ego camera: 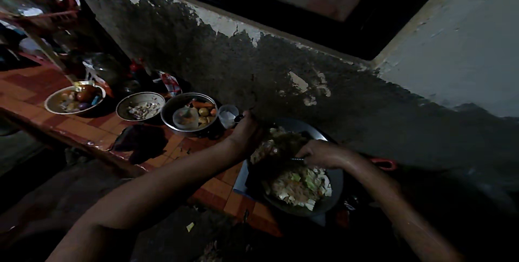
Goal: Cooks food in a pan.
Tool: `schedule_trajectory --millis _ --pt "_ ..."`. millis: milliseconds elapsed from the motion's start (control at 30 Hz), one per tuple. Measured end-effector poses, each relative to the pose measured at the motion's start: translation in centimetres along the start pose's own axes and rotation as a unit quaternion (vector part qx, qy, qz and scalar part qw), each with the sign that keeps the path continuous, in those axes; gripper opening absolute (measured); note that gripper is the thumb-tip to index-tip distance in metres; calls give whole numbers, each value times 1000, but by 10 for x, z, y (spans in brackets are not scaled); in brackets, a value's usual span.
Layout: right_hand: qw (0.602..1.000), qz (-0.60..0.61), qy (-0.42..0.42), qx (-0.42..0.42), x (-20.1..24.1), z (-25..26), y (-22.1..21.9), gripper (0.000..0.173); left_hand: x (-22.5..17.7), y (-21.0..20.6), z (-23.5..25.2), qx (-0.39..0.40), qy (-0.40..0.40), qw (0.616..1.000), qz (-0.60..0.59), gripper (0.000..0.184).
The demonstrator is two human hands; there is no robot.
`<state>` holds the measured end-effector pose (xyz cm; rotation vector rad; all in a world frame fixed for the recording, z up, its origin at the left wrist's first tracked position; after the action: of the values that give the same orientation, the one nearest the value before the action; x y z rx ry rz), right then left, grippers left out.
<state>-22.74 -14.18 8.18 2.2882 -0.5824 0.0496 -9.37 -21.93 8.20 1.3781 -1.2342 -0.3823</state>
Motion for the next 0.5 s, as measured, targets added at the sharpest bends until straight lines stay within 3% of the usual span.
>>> schedule_trajectory --millis 133,300,400,500 --pt "995 -86 -13 -43 17 4 -8 34 1 0 -1 -13 -4 1000 -21 28" --pt "974 -155 -52 -155 46 -45 10 22 1 14 -12 -38 0 999 -33 26" --pt "949 -151 -53 -270 22 -61 41 19 4 21 -14 -57 7 997 -52 22" --pt "935 -123 -74 -325 -27 -44 54 18 0 26 -9 -48 10 998 -48 22"
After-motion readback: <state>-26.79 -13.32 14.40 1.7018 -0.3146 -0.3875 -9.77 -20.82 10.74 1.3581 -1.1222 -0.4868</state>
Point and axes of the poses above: each hand's wrist, its own z-axis towards the middle knuckle, its own y-axis out of the back of the hand, x = y × z, the point moved 8 cm from there along z, towards the middle knuckle, and after that the axes turned 12 degrees about z, right-handed, at the moved point
